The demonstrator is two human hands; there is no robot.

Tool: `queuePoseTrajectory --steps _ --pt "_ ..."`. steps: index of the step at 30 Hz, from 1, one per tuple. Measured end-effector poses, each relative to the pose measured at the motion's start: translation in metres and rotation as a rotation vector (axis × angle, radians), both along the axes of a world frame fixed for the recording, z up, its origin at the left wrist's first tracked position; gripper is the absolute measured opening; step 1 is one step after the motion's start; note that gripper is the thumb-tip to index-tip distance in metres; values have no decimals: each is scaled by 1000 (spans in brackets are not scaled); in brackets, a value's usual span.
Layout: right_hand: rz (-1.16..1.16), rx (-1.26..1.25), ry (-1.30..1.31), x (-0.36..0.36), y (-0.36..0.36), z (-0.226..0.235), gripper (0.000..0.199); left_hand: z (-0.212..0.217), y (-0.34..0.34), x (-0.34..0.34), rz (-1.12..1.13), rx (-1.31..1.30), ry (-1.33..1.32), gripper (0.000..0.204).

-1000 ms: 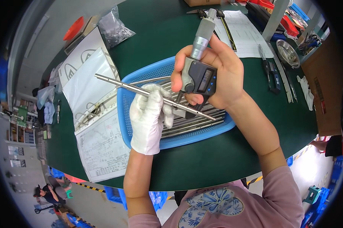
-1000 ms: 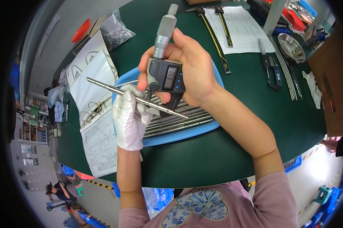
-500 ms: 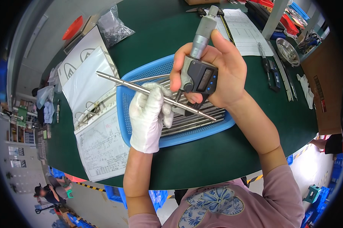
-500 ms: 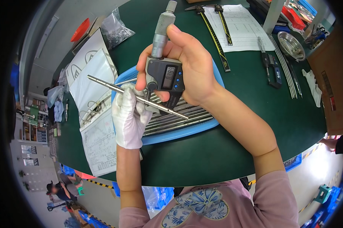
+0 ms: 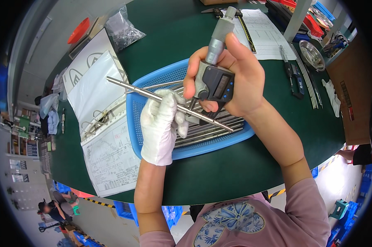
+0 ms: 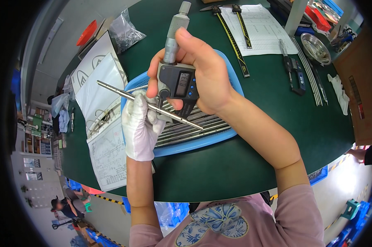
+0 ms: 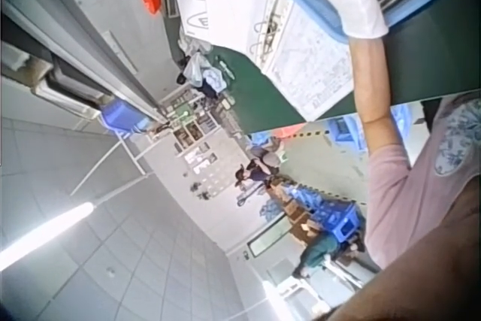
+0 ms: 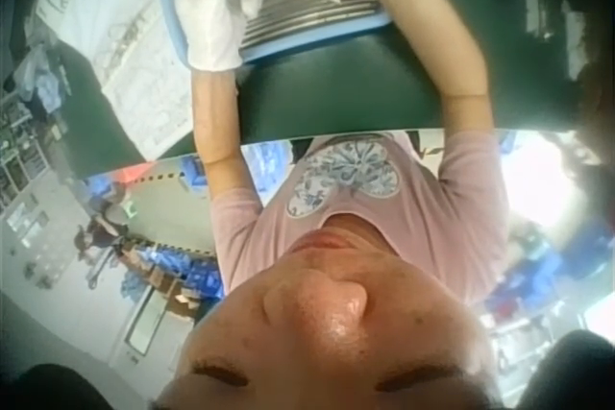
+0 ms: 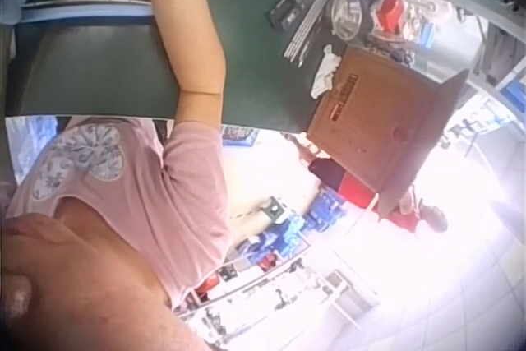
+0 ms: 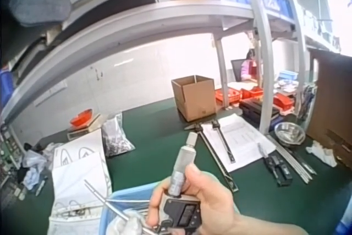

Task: The recorder measures the diameter of metal rods using a digital micrometer and references a binder containing documentation.

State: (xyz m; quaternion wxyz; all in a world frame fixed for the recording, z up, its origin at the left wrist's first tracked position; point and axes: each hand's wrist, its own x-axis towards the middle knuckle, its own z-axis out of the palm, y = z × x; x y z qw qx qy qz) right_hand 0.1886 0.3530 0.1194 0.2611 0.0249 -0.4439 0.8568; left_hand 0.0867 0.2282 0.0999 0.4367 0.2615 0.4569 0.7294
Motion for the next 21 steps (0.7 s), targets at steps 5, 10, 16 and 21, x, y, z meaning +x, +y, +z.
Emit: queuePoseTrajectory --steps 5,10,16,21 --pt "-67 24 -30 -1 -2 0 63 -2 0 -2 -30 12 17 22" --pt "-86 28 -91 -2 -3 -1 63 -3 1 -2 -21 16 -10 24" --pt "-65 -7 -84 -2 -3 -3 65 0 1 -1 -26 8 -6 26" --pt "-96 12 -132 -2 -6 -1 68 -3 1 -2 21 -24 12 26"
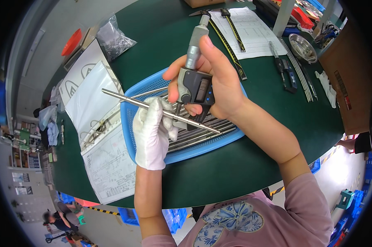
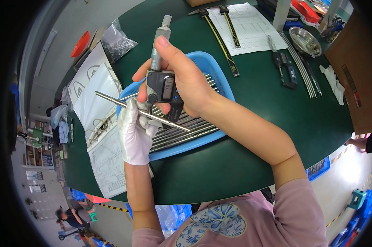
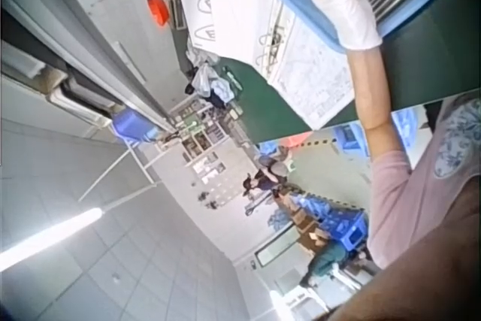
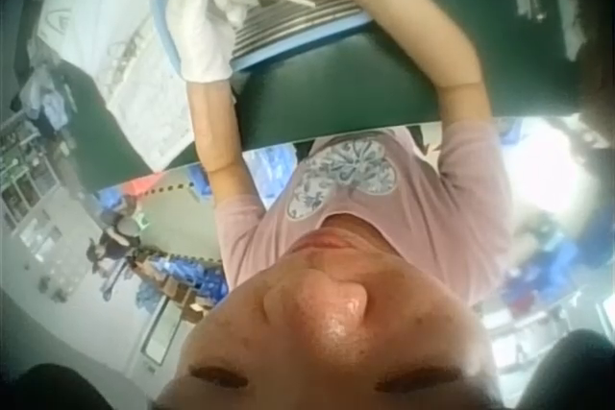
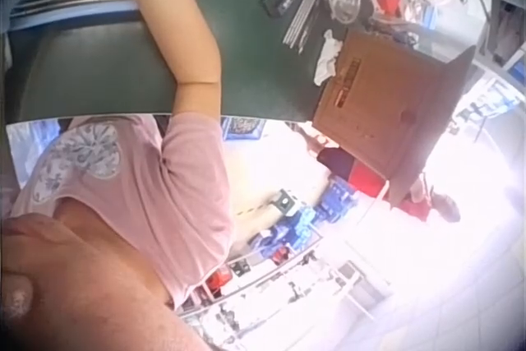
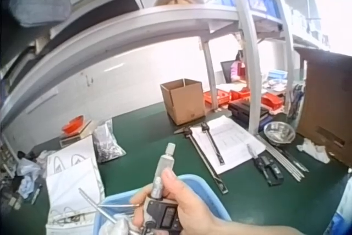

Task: The recorder measures the diameter of metal rods using a digital micrometer and references a binder containing documentation.

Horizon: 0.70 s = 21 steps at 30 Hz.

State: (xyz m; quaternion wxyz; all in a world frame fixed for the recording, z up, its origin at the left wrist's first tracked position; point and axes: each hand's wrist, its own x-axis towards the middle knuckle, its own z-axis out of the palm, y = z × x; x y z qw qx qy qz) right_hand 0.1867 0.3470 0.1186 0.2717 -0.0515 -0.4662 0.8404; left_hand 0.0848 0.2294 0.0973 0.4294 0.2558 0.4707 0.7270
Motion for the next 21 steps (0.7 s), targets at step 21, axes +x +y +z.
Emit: queuePoseTrajectory --steps 21 --pt "5 -16 18 1 1 -1 63 0 0 -1 -32 57 -31 26"
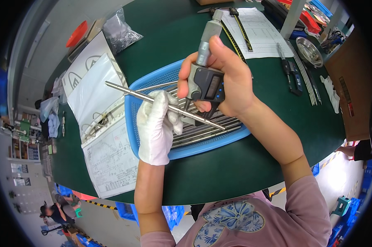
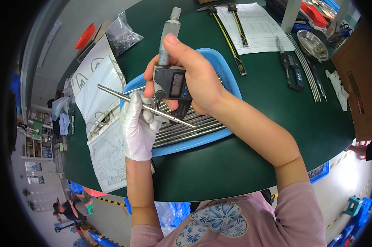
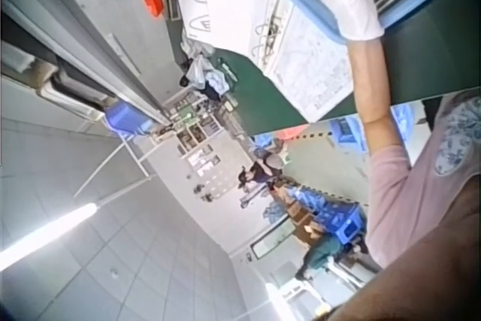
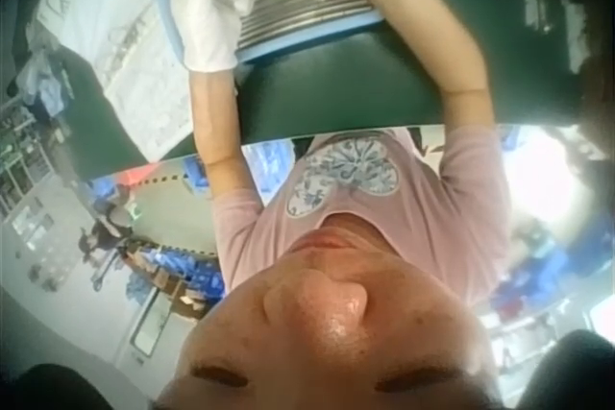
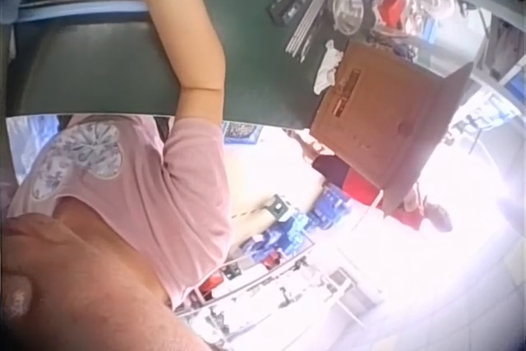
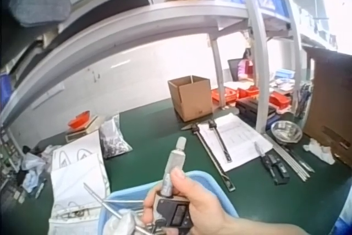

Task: The recorder measures the diameter of metal rods using a digital micrometer and references a binder containing documentation.

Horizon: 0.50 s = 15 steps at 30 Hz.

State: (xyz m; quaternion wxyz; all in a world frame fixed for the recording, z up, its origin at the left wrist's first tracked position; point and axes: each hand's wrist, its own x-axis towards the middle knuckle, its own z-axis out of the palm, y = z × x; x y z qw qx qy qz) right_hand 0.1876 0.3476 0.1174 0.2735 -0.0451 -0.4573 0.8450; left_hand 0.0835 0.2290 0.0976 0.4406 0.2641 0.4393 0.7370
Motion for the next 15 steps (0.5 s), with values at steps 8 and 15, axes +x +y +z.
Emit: queuePoseTrajectory --steps 8,15 --pt "29 14 15 0 1 -1 67 -2 0 -1 49 -31 2 25" --pt "16 -13 -6 -1 0 -3 71 -2 2 0 52 -4 3 25"
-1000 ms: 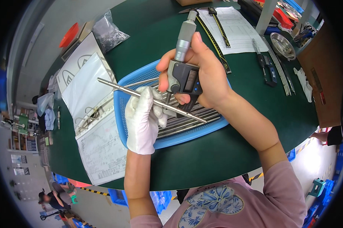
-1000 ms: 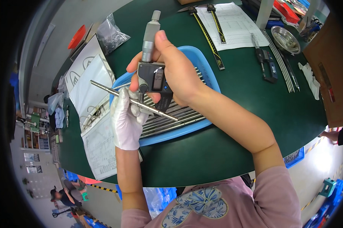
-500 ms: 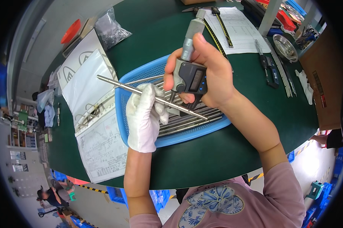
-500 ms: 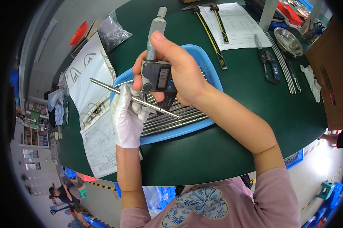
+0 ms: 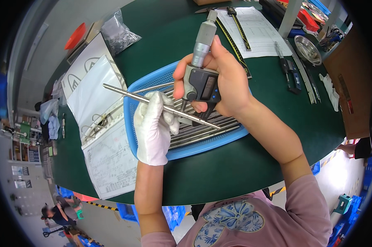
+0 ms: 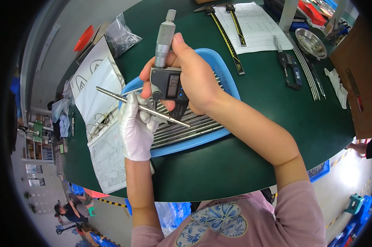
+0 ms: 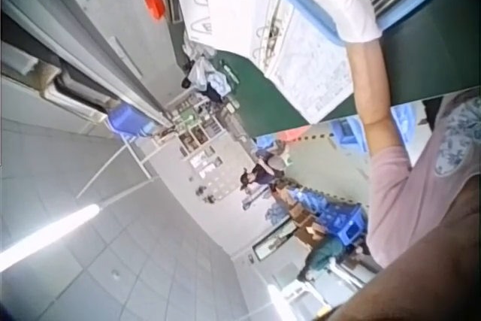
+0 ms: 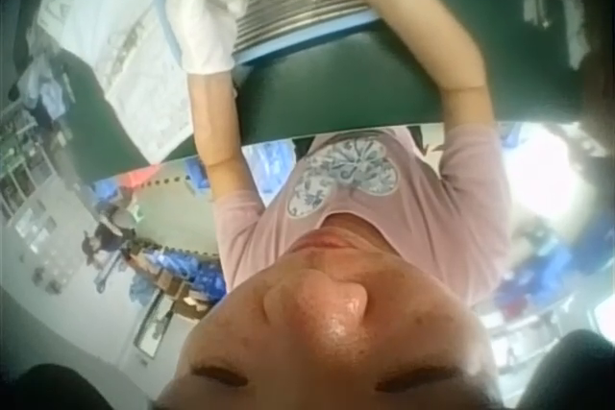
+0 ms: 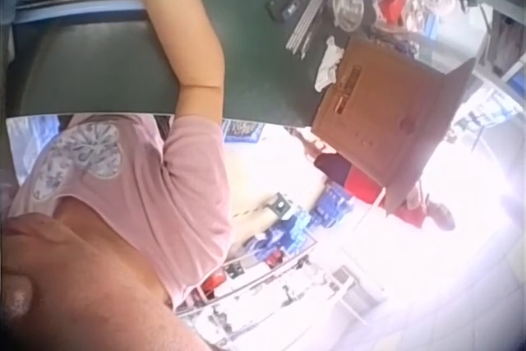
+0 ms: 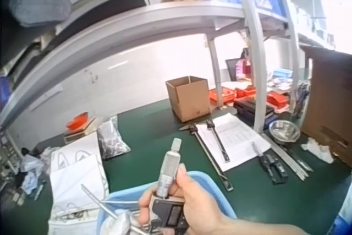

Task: The recorder measures the diameter of metal rods using a digital micrometer and references a binder containing documentation.

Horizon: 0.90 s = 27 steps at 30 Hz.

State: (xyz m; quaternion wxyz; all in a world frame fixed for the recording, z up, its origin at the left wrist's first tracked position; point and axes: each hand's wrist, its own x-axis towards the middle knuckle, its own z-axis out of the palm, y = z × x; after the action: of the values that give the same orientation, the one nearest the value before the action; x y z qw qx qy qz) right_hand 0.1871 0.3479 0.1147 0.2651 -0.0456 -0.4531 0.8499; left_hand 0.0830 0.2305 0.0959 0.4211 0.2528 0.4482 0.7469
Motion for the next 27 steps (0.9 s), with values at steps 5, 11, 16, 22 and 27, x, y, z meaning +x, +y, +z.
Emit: queuePoseTrajectory --steps 5,11,16,22,27 --pt "30 -100 -19 2 -2 6 68 4 -3 0 -21 17 -5 25" --pt "6 -33 -4 2 -1 5 66 3 -1 0 -34 33 -2 25" --pt "11 -5 6 1 1 3 66 5 -1 1 -11 2 -10 25" --pt "15 -60 6 2 0 3 66 4 -2 0 -15 35 -29 26" --pt "56 -81 -7 3 2 2 66 3 -3 -2 -3 48 -16 26"
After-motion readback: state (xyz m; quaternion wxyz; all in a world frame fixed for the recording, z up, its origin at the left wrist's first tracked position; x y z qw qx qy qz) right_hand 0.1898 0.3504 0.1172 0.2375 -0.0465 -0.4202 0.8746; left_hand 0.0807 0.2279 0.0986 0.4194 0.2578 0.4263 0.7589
